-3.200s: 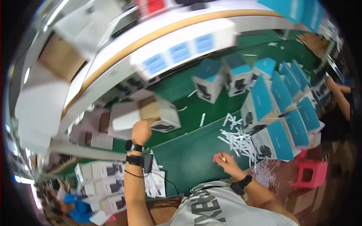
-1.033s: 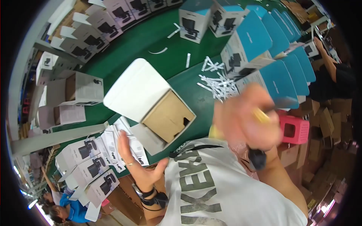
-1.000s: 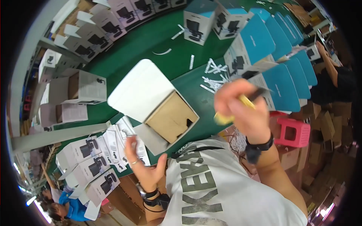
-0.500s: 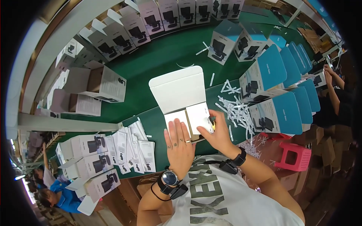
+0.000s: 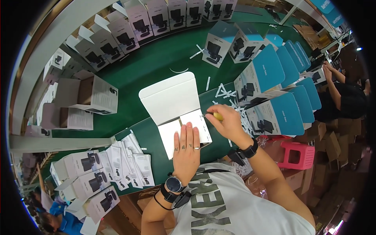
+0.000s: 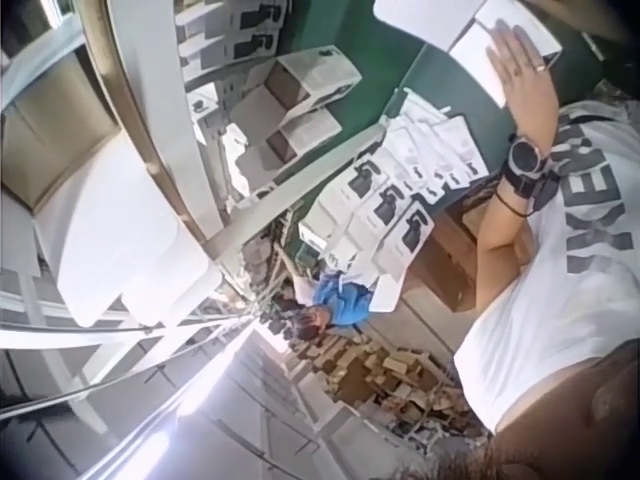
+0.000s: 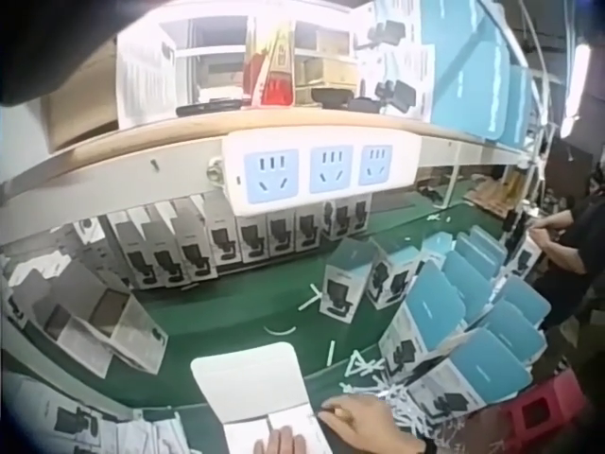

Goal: The person packs boxes by placing a manual and a white box into a larger white box, applying a sticker with a tool, and closing the lid. They then slide a blue sleeve over the white box and place the completed package onto the assembly line.

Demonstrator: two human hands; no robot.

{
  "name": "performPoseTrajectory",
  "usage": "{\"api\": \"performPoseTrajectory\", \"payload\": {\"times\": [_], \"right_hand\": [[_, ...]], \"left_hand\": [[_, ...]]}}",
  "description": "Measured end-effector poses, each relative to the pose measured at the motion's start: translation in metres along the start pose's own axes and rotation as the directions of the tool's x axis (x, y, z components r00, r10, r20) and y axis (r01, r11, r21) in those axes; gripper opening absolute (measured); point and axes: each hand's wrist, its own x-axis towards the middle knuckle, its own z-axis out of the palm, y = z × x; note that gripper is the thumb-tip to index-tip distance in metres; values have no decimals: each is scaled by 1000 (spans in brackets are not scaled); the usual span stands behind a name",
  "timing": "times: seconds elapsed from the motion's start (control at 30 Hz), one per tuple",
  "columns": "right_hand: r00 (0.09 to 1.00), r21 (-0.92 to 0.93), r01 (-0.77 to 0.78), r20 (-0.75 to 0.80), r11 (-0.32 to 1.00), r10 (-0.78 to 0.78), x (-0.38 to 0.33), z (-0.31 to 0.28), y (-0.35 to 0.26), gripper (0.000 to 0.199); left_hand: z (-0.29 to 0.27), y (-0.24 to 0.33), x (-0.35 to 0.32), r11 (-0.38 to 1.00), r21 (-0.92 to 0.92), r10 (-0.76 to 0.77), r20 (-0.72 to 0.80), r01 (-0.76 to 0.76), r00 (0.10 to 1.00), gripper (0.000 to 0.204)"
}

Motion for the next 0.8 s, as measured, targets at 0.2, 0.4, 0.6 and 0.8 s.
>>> {"api": "performPoseTrajectory", "payload": {"times": [0.2, 0.4, 0.6, 0.8], "right_hand": [[992, -79, 117, -31, 990, -120, 20, 7, 3, 13], [962, 44, 219, 157, 975, -223, 3, -6, -14, 12], [978, -89, 209, 44, 974, -205, 29, -1, 1, 14], [940, 114, 249, 210, 962, -268, 5, -3, -8, 12]], "left_hand": [[-1, -4, -3, 998, -62, 9, -7, -9, 1000, 62], [-3, -8, -2, 994, -109, -10, -21, 7, 1000, 64], [-2, -8, -7, 997, -82, 6, -33, -9, 999, 66], [-3, -10, -7, 995, -103, -3, -45, -2, 999, 68]]}}
